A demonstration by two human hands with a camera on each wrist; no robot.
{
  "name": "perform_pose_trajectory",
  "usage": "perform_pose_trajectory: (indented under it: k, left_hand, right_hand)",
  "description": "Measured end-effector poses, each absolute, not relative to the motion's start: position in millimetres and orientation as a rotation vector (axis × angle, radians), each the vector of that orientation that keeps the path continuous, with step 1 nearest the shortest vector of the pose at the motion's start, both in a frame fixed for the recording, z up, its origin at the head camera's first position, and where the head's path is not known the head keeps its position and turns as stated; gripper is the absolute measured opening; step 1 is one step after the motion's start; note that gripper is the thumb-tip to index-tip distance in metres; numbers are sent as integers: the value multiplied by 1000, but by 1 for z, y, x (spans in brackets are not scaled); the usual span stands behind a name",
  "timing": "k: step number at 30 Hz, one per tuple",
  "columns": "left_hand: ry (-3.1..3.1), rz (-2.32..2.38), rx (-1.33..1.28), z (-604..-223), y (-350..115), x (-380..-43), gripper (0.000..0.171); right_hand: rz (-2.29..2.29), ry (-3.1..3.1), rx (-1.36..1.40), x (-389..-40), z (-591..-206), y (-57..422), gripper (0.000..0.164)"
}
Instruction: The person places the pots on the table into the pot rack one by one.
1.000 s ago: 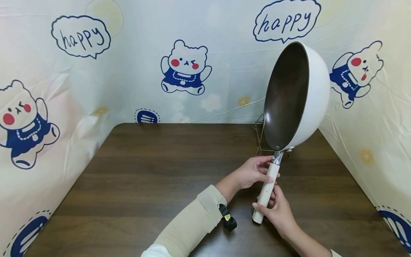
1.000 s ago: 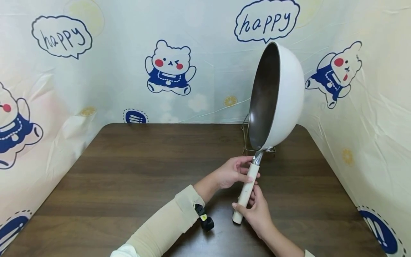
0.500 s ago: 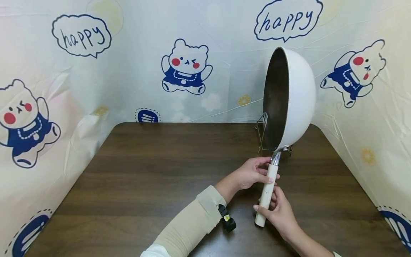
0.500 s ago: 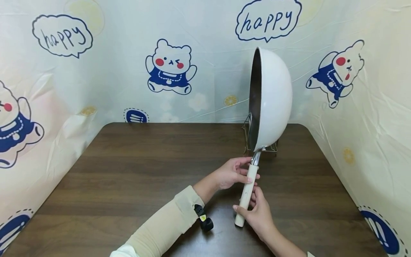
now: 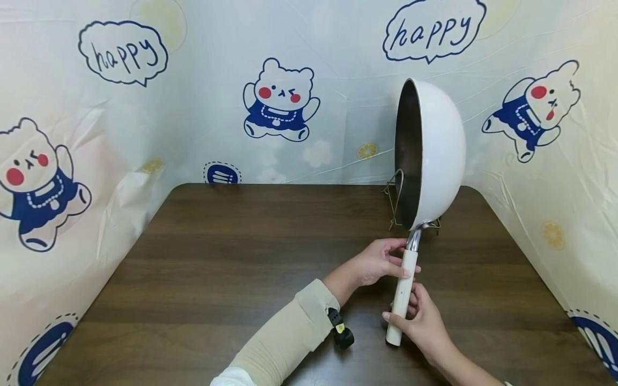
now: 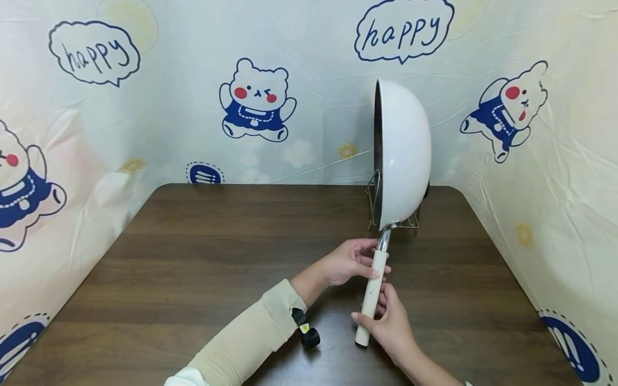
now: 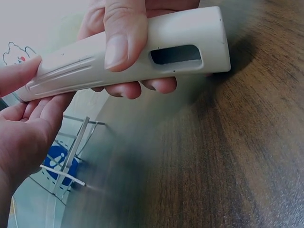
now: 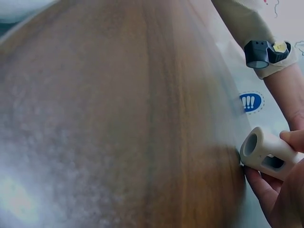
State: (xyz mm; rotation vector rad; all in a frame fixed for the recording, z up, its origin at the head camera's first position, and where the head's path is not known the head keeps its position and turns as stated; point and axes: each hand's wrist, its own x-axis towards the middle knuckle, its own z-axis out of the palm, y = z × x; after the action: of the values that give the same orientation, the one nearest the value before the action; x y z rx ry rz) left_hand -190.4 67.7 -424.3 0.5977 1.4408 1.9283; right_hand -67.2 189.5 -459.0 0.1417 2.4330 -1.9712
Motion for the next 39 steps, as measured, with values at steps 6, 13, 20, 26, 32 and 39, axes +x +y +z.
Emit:
perform_pose_trajectory:
  k: [6, 13, 20, 26, 32, 39]
  left_hand:
    - [1431, 1922, 599, -427, 68, -190, 64]
    - [1437, 1906, 587, -427, 68, -190, 62]
    - [1456, 1876, 537, -431, 67, -190, 61]
    - [1462, 1866, 532, -432, 68, -191, 59]
    - [1454, 1870, 535, -433, 69, -193, 55]
    - [1450, 1866, 511, -434, 69, -193, 54]
  right_hand:
    - [-1979, 2416, 158, -64, -459, 191, 64]
    - [-1956, 2389, 161, -64, -459, 194, 62]
    - [-1949, 2359, 176, -64, -460, 194, 62]
    - [-1930, 2362, 187, -64, -460, 195, 62]
    - [-1861, 2392, 186, -66, -458, 198, 63]
    - [-1772, 2410, 162, -68, -456, 205, 65]
